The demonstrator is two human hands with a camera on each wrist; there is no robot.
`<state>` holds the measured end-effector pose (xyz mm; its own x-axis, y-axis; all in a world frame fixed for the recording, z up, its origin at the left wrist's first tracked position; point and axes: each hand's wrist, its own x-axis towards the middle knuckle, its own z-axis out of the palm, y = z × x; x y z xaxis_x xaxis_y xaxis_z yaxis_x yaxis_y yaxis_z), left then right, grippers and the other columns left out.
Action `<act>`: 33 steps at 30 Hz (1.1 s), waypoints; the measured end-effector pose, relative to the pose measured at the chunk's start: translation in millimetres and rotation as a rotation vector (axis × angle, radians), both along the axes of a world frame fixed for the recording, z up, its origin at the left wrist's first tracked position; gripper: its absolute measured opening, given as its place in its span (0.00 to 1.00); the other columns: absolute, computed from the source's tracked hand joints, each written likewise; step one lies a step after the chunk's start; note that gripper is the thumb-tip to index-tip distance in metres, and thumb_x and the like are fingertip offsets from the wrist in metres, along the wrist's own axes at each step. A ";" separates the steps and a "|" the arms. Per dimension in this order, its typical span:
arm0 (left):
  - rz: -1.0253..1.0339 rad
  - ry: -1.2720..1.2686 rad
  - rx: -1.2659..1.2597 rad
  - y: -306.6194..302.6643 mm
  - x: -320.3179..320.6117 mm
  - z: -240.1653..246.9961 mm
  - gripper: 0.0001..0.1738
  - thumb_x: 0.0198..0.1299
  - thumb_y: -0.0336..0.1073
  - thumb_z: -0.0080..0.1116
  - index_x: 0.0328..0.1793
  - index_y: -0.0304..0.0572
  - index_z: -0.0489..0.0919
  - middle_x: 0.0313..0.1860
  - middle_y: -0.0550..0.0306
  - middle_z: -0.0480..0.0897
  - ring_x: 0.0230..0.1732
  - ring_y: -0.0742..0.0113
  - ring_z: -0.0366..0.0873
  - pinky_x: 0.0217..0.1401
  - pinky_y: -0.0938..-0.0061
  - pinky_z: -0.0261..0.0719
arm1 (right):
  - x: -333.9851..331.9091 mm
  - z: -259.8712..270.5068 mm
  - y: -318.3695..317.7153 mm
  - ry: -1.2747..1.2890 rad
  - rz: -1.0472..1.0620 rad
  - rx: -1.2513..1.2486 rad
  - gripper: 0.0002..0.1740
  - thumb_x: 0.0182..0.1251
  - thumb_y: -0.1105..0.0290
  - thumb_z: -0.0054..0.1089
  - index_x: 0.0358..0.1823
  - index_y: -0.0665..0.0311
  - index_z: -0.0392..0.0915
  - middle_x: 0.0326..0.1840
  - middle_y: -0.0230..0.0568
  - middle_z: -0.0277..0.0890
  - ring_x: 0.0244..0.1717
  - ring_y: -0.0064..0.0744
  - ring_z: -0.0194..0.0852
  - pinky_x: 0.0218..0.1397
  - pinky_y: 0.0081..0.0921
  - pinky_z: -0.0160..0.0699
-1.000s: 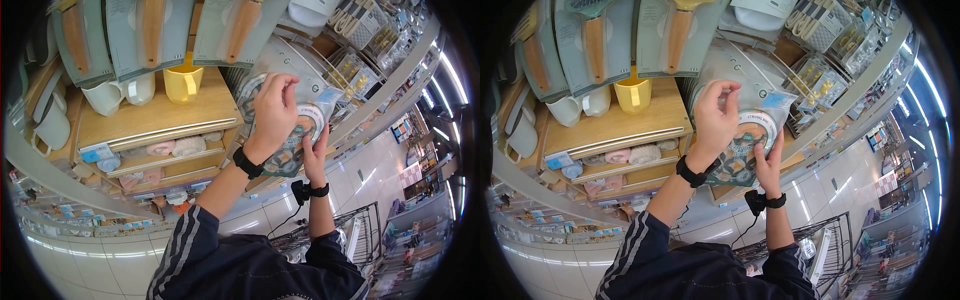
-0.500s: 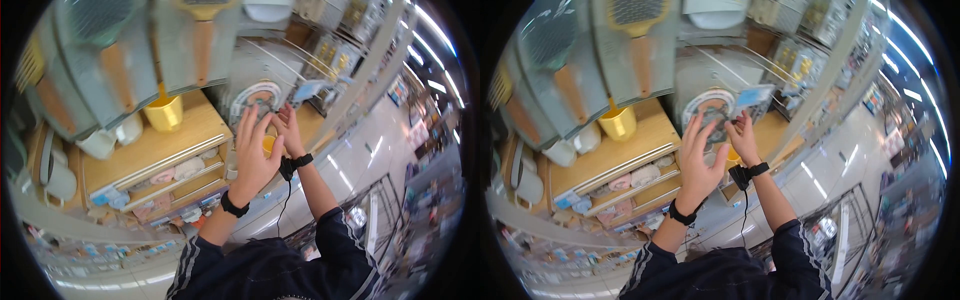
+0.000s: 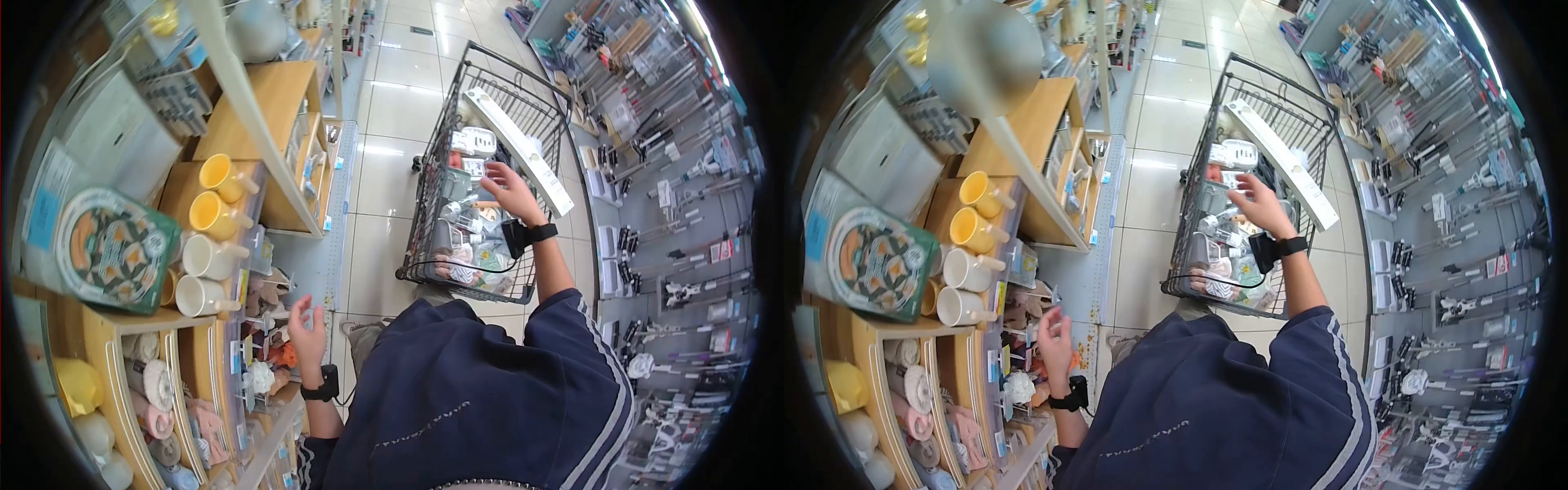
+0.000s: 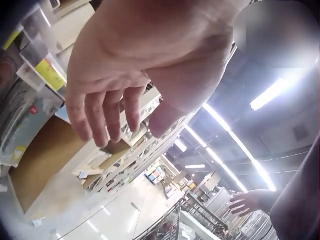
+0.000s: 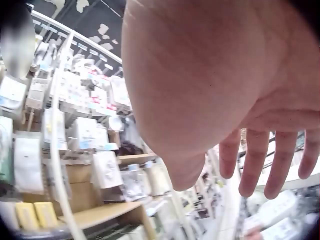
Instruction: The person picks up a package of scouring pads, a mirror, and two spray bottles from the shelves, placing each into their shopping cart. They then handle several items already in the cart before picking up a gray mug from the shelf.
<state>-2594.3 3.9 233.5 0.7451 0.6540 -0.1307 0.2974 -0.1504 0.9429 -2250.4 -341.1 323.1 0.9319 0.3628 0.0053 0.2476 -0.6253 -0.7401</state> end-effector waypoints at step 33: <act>-0.005 0.254 0.254 -262.5 74.2 20.2 0.17 0.62 0.39 0.61 0.54 0.39 0.79 0.47 0.54 0.84 0.47 0.68 0.81 0.49 0.73 0.76 | 33.5 -270.9 -114.0 0.897 -0.749 1.115 0.17 0.70 0.53 0.51 0.41 0.61 0.67 0.31 0.37 0.75 0.25 0.28 0.75 0.26 0.26 0.76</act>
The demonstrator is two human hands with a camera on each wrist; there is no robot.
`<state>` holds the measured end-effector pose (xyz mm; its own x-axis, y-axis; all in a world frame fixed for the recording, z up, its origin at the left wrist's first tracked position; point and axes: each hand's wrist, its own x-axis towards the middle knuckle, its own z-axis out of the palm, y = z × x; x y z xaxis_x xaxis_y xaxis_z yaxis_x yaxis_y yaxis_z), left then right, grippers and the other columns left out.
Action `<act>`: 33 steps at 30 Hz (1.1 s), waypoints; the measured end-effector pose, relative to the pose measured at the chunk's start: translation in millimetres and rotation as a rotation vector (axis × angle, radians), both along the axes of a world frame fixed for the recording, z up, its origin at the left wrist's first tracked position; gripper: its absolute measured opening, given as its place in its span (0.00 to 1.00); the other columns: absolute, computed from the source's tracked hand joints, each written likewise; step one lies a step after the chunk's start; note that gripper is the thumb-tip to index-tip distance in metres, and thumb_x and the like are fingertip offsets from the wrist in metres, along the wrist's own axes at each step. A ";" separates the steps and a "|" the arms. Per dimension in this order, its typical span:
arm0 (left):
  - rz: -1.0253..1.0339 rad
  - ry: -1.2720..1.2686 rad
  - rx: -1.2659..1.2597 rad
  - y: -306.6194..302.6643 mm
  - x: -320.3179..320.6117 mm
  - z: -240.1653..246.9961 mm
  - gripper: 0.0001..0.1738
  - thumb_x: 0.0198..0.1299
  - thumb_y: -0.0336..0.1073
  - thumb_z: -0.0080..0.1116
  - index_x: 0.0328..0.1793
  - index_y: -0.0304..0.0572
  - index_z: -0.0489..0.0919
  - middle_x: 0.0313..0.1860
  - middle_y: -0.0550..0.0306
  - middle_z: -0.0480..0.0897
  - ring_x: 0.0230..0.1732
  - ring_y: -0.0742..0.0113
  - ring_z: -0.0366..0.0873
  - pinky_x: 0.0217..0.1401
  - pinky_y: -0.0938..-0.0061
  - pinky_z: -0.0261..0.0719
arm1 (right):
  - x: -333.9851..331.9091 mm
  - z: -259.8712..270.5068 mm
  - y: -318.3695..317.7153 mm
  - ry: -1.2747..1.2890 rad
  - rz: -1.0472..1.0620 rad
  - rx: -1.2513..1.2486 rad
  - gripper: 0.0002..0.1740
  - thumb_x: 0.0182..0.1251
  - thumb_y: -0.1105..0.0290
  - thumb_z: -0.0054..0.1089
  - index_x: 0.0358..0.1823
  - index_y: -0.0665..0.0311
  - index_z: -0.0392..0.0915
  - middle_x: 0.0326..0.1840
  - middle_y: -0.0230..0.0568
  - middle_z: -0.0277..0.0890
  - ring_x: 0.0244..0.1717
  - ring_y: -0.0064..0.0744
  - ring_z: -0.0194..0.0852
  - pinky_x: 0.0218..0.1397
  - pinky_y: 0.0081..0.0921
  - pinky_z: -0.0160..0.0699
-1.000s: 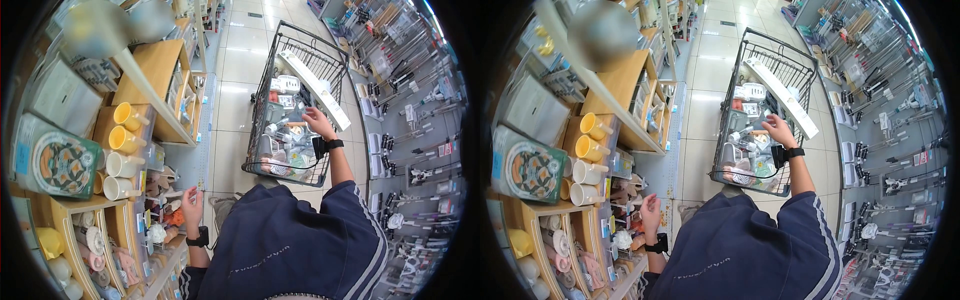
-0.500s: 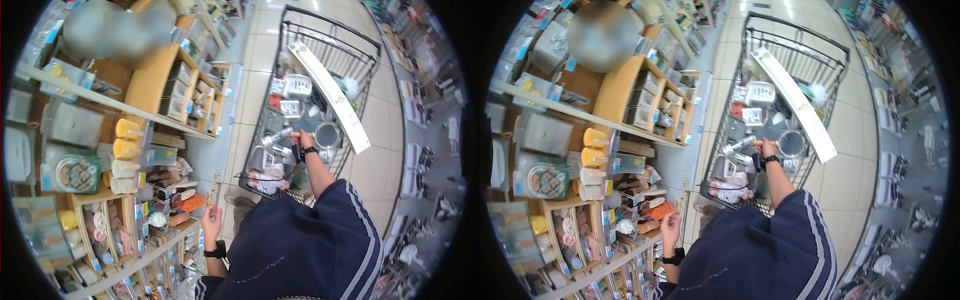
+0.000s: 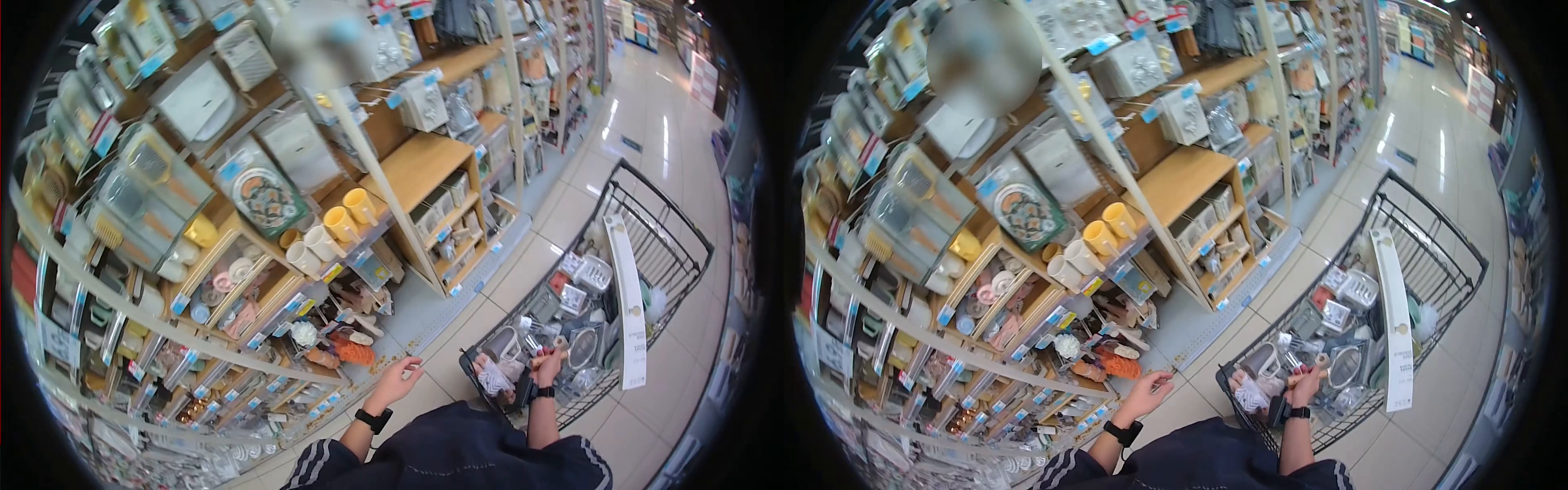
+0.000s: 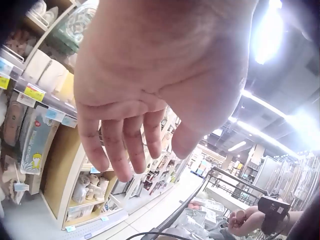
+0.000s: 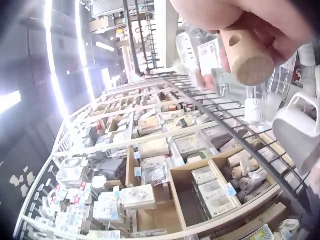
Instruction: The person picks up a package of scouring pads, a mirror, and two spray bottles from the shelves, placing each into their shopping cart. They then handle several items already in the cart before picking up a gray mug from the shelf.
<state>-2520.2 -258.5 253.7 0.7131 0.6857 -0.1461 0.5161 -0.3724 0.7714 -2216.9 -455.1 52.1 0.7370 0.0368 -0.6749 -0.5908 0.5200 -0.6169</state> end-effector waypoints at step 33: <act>0.472 -0.958 -0.589 -101.7 -231.6 34.3 0.17 0.67 0.35 0.56 0.60 0.37 0.75 0.52 0.59 0.81 0.52 0.73 0.78 0.56 0.75 0.75 | -388.8 251.5 44.2 -1.283 1.536 0.133 0.10 0.65 0.68 0.60 0.38 0.69 0.76 0.23 0.29 0.73 0.26 0.15 0.66 0.28 0.19 0.67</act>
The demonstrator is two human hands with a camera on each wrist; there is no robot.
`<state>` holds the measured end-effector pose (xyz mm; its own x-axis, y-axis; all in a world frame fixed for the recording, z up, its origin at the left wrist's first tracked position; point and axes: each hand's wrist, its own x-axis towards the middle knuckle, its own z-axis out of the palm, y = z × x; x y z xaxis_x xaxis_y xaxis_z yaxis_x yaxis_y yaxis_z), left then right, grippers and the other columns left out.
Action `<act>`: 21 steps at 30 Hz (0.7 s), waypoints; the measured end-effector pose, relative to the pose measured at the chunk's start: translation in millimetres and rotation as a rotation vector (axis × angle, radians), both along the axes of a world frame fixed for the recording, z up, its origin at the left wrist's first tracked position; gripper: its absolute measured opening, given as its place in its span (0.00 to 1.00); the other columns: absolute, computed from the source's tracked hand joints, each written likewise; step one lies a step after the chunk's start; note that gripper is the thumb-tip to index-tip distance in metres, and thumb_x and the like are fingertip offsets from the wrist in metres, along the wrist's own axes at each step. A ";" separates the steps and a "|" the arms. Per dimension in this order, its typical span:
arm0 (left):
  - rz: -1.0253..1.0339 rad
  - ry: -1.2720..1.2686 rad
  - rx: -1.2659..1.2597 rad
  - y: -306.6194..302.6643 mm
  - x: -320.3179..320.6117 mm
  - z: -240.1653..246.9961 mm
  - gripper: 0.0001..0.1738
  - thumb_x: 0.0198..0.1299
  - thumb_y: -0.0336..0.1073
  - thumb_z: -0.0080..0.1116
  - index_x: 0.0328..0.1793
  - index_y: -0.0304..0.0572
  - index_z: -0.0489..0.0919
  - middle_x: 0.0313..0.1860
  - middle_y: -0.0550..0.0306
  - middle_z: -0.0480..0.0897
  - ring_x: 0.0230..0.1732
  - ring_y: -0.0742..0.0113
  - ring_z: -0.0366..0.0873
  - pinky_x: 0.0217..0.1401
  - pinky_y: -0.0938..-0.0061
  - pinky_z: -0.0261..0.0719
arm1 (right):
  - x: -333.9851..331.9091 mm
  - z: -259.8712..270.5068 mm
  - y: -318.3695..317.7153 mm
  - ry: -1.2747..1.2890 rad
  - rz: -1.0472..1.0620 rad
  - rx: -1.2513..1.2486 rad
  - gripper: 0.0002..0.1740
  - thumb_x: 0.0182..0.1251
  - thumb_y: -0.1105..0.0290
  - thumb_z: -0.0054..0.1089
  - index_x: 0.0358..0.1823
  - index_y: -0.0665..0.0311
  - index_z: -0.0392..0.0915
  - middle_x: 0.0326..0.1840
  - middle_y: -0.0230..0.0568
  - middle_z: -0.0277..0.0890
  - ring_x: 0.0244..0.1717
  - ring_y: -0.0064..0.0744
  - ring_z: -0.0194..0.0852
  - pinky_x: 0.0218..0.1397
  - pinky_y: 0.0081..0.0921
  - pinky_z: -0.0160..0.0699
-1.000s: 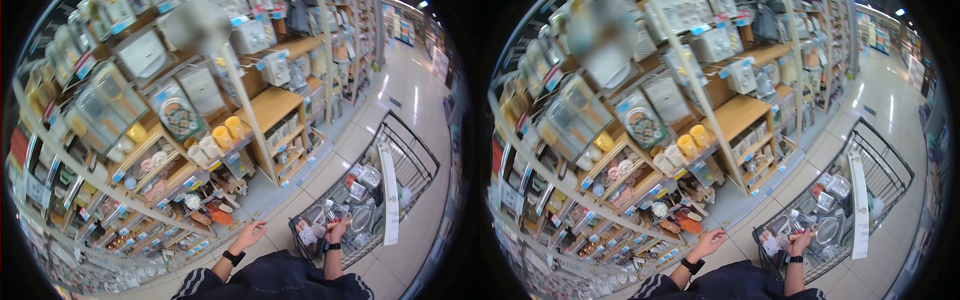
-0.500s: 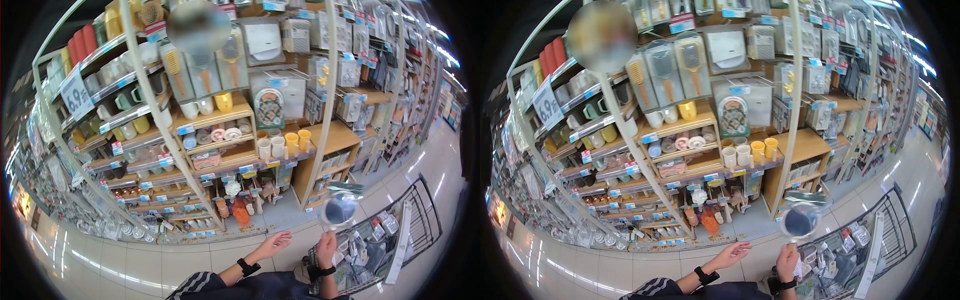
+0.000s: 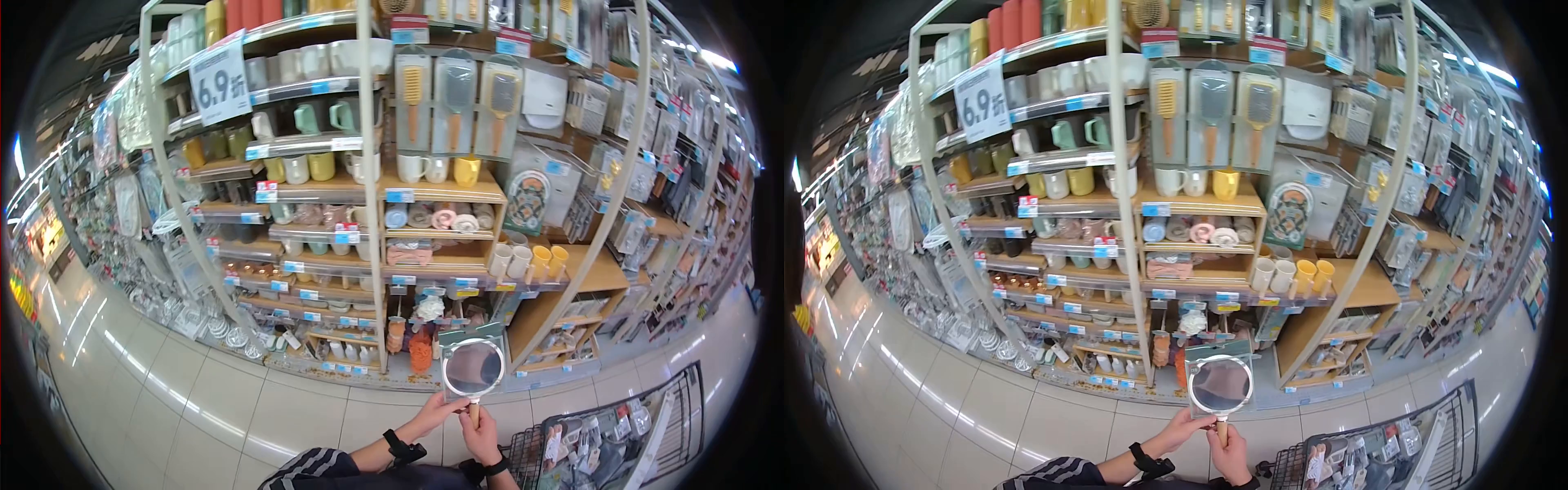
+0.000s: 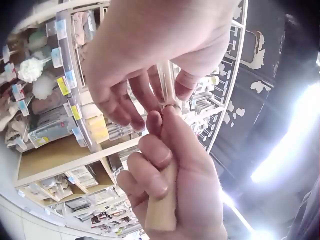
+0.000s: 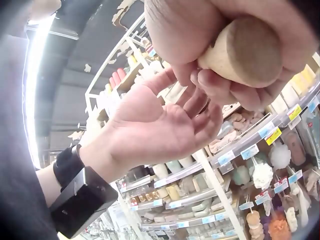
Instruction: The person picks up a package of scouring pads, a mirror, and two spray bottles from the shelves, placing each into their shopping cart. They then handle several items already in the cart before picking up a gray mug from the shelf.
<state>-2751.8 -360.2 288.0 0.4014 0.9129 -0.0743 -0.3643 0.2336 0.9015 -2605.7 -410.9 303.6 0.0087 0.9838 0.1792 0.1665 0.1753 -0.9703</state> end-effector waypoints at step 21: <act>0.025 0.130 0.180 -62.8 1.5 37.7 0.21 0.73 0.38 0.45 0.65 0.32 0.69 0.56 0.53 0.80 0.57 0.67 0.75 0.63 0.73 0.71 | -12.5 12.9 -56.5 0.260 0.134 -0.006 0.13 0.75 0.63 0.47 0.38 0.65 0.74 0.24 0.29 0.70 0.24 0.16 0.65 0.26 0.18 0.65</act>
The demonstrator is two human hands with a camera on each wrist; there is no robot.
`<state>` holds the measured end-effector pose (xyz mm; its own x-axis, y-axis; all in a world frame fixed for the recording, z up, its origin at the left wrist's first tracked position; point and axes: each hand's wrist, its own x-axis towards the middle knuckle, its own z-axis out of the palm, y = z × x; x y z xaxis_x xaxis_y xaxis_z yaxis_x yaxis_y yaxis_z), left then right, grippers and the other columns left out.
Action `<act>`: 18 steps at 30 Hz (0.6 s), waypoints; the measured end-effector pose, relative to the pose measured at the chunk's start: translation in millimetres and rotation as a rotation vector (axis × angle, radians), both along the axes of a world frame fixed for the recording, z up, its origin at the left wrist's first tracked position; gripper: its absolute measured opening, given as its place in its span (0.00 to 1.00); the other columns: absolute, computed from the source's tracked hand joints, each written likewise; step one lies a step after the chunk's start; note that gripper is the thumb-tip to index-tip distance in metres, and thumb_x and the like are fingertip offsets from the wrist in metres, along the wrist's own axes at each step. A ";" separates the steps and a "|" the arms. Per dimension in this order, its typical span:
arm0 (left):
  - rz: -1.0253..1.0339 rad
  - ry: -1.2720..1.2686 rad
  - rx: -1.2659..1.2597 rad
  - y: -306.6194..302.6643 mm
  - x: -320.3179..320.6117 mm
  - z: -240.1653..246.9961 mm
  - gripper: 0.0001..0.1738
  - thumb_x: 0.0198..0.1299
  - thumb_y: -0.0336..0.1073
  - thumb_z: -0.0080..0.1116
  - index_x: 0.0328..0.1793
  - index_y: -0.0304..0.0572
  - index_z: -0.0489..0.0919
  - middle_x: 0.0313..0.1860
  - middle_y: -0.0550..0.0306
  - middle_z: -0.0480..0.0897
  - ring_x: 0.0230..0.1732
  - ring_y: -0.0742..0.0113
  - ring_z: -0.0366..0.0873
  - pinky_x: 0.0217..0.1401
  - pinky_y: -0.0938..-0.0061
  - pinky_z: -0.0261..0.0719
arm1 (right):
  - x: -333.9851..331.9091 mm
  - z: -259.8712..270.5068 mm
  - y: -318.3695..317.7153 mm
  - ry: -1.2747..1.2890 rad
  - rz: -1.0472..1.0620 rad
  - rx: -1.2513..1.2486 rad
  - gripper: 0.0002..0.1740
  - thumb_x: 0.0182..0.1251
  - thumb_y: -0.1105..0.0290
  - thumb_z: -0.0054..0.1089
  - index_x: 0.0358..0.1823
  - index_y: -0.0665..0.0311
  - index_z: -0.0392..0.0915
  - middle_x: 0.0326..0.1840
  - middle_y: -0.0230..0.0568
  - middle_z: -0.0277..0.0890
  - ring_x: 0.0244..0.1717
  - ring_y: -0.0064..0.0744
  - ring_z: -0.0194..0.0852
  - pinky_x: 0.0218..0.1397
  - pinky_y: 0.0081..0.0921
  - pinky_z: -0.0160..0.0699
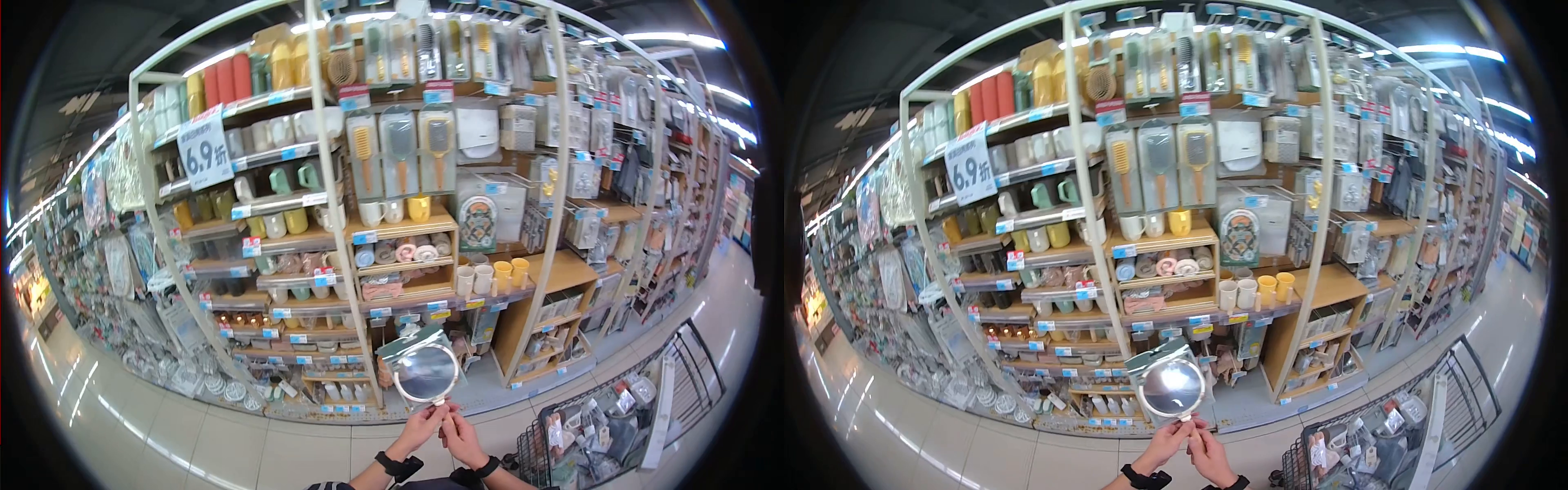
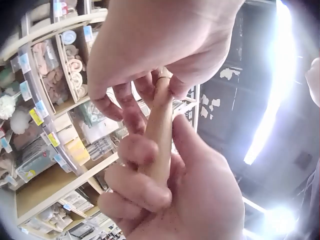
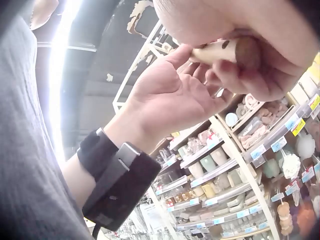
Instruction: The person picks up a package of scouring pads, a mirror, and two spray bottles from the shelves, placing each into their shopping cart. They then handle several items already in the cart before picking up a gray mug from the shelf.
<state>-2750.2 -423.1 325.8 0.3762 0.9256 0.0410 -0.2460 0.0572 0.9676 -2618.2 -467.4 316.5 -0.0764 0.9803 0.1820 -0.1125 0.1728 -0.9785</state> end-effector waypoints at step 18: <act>-0.213 0.214 0.199 -138.8 136.0 40.4 0.21 0.71 0.36 0.48 0.64 0.31 0.68 0.57 0.51 0.79 0.54 0.68 0.77 0.58 0.76 0.75 | 103.0 1.4 -135.7 0.282 -0.250 0.227 0.17 0.66 0.78 0.54 0.52 0.65 0.60 0.45 0.37 0.68 0.45 0.21 0.70 0.46 0.19 0.72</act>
